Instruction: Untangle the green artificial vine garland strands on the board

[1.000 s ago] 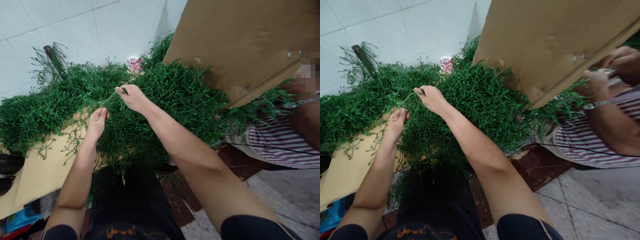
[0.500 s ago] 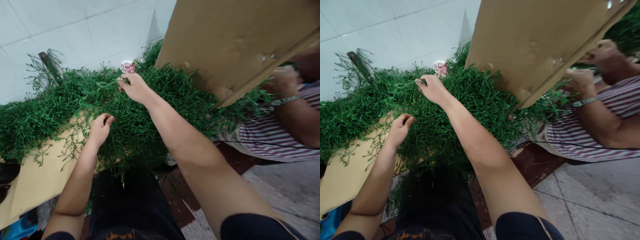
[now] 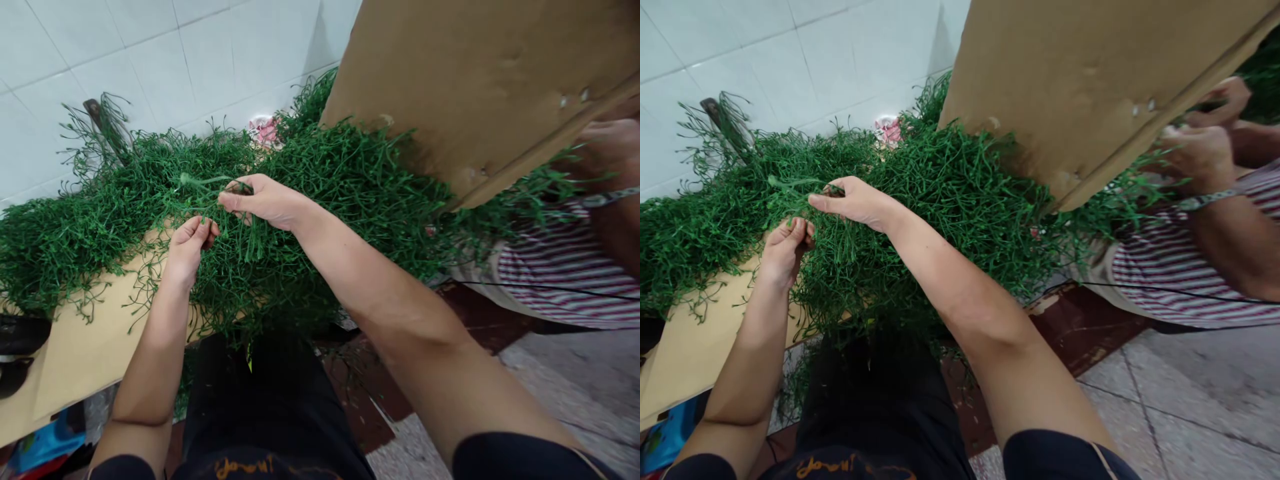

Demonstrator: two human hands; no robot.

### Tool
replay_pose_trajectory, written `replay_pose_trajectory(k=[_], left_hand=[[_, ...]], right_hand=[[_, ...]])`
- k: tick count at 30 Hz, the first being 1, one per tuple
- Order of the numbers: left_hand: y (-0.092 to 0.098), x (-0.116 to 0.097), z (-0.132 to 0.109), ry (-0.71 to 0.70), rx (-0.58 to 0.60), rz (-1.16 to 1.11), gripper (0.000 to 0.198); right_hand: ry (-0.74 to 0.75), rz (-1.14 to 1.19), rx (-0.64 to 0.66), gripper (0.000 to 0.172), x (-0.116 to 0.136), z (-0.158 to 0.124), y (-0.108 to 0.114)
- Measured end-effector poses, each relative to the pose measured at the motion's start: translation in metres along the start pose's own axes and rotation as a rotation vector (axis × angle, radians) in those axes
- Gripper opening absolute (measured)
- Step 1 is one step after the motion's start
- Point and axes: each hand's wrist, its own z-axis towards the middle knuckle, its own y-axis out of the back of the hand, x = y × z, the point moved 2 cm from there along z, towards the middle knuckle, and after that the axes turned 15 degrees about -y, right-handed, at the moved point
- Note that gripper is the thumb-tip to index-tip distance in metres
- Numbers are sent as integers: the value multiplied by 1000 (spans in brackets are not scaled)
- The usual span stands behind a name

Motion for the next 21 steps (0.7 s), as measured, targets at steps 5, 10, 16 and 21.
replay_pose_trajectory(k=[5, 10, 16, 21], left_hand=[[1, 6, 0, 5, -18, -5, 42], [5, 10, 1, -58, -19, 98, 47], [26, 27, -2, 9, -49, 239, 37], [41, 36, 5, 3, -8, 578, 23]], right_hand=[[27, 52, 121, 43, -4, 1, -13], [6, 37, -3, 39, -6, 8, -14], [-33, 130, -292, 29, -12, 18, 20], [-99, 137, -254, 30, -8, 15, 18]])
